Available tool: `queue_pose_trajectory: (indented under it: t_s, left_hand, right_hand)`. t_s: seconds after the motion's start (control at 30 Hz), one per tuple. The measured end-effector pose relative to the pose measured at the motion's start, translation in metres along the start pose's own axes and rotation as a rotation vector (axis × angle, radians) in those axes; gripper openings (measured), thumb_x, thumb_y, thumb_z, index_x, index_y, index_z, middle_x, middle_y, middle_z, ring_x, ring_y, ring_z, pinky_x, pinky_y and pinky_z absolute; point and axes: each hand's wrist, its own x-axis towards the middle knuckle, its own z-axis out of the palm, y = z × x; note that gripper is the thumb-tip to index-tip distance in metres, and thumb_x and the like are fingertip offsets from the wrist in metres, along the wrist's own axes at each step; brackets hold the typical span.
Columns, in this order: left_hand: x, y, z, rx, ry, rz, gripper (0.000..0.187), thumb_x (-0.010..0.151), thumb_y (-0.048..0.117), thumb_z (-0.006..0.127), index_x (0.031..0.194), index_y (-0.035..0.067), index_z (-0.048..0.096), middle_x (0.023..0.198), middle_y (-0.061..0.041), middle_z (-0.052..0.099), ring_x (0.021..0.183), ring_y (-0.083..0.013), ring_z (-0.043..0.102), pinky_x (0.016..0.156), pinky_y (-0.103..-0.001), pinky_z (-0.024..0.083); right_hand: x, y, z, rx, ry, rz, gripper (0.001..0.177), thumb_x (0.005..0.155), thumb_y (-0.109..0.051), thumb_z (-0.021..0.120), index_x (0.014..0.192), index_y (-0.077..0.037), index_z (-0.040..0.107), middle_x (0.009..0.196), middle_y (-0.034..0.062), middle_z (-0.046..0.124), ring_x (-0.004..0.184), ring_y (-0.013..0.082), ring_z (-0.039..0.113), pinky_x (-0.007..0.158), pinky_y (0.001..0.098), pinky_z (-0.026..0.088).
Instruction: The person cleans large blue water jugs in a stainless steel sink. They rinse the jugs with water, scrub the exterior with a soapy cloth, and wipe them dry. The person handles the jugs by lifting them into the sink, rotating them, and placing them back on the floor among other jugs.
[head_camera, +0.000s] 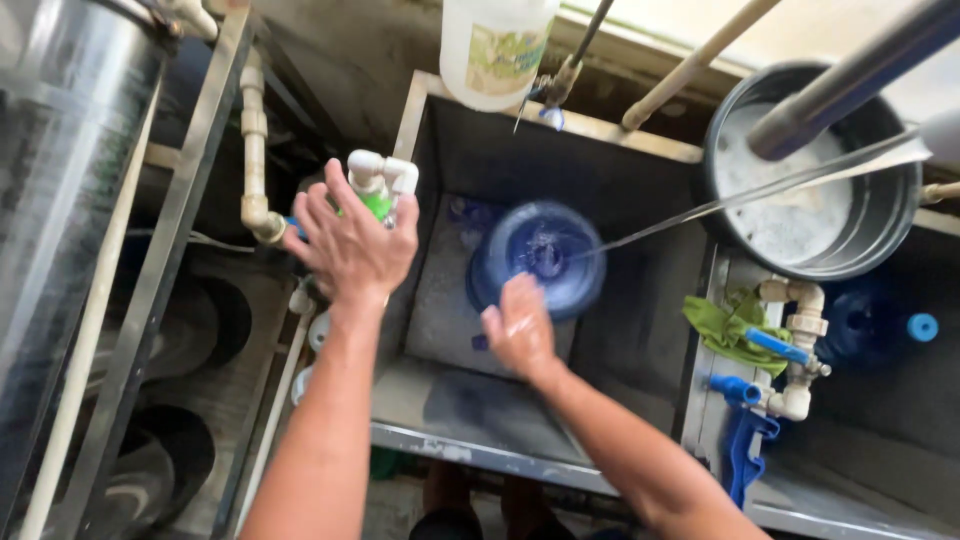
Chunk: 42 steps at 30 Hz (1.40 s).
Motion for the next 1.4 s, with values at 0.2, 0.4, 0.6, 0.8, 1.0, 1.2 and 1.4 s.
queue_pose_trajectory:
  t_s: [0.2, 0.4, 0.6, 0.8, 1.0, 1.2, 1.4]
  left_hand:
    - [0.030, -0.022, 0.001, -0.115, -0.083, 0.183, 0.091, 0.086, 0.056, 0.069, 0.154, 0.003, 0.040, 0.139, -0.021, 0.053, 0.135, -0.0401, 0.044, 0.106, -0.058, 0.031]
    - [0.018, -0.003, 0.001, -0.055, -0.156, -0.175, 0.089, 0.089, 0.059, 0.065, 0.154, 0.005, 0.037, 0.133, -0.022, 0.056, 0.124, -0.0394, 0.050, 0.101, -0.061, 0.032]
    - [-0.028, 0.023, -0.001, -0.057, 0.037, -0.116, 0.081, 0.086, 0.053, 0.069, 0.145, 0.003, 0.043, 0.129, -0.018, 0.061, 0.128, -0.0359, 0.053, 0.100, -0.060, 0.034]
    - [-0.022, 0.023, 0.000, -0.140, -0.060, -0.163, 0.078, 0.088, 0.052, 0.070, 0.144, 0.003, 0.046, 0.128, -0.020, 0.060, 0.125, -0.0378, 0.052, 0.103, -0.059, 0.033]
    - [-0.017, 0.027, -0.007, -0.129, -0.090, -0.182, 0.078, 0.084, 0.053, 0.070, 0.143, 0.007, 0.048, 0.128, -0.018, 0.062, 0.126, -0.0376, 0.053, 0.102, -0.059, 0.032]
    - [0.039, -0.017, -0.009, -0.358, -0.215, -0.219, 0.077, 0.090, 0.050, 0.066, 0.149, 0.005, 0.043, 0.132, -0.021, 0.060, 0.125, -0.0394, 0.052, 0.108, -0.058, 0.030]
    - [0.075, -0.027, 0.022, -0.727, -0.032, 0.014, 0.075, 0.093, 0.034, 0.070, 0.152, -0.002, 0.042, 0.138, -0.027, 0.059, 0.128, -0.0412, 0.058, 0.108, -0.046, 0.045]
  right_hand:
    - [0.043, 0.026, -0.045, 0.102, -0.190, -0.107, 0.071, 0.095, -0.045, 0.054, 0.141, 0.010, 0.047, 0.153, 0.0319, 0.042, 0.146, 0.0453, 0.037, 0.120, 0.0566, 0.026]
    - [0.012, 0.074, 0.001, -0.029, 0.072, 0.076, 0.069, 0.103, -0.040, 0.050, 0.145, 0.015, 0.044, 0.154, 0.0345, 0.042, 0.147, 0.0465, 0.037, 0.123, 0.0559, 0.026]
    - [0.006, 0.005, -0.008, 0.137, -0.007, -0.115, 0.077, 0.094, -0.042, 0.058, 0.140, 0.017, 0.039, 0.147, 0.0385, 0.042, 0.135, 0.0499, 0.042, 0.116, 0.0530, 0.031]
    - [0.036, 0.047, -0.025, 0.117, 0.102, 0.026, 0.066, 0.101, -0.034, 0.054, 0.146, 0.013, 0.044, 0.153, 0.0334, 0.045, 0.144, 0.0459, 0.039, 0.121, 0.0521, 0.030]
    - [0.035, -0.015, -0.010, -0.073, 0.054, 0.007, 0.058, 0.097, -0.040, 0.058, 0.139, 0.000, 0.054, 0.152, 0.0414, 0.034, 0.141, 0.0598, 0.031, 0.113, 0.0655, 0.027]
    - [0.086, 0.079, -0.026, -0.168, 0.184, 0.079, 0.056, 0.094, -0.044, 0.062, 0.146, -0.024, 0.054, 0.156, 0.0257, 0.039, 0.147, 0.0499, 0.029, 0.113, 0.0729, 0.023]
    - [0.088, 0.063, 0.004, -0.150, 0.223, 0.148, 0.064, 0.099, -0.044, 0.057, 0.151, -0.007, 0.049, 0.162, 0.0259, 0.034, 0.151, 0.0462, 0.027, 0.116, 0.0704, 0.019]
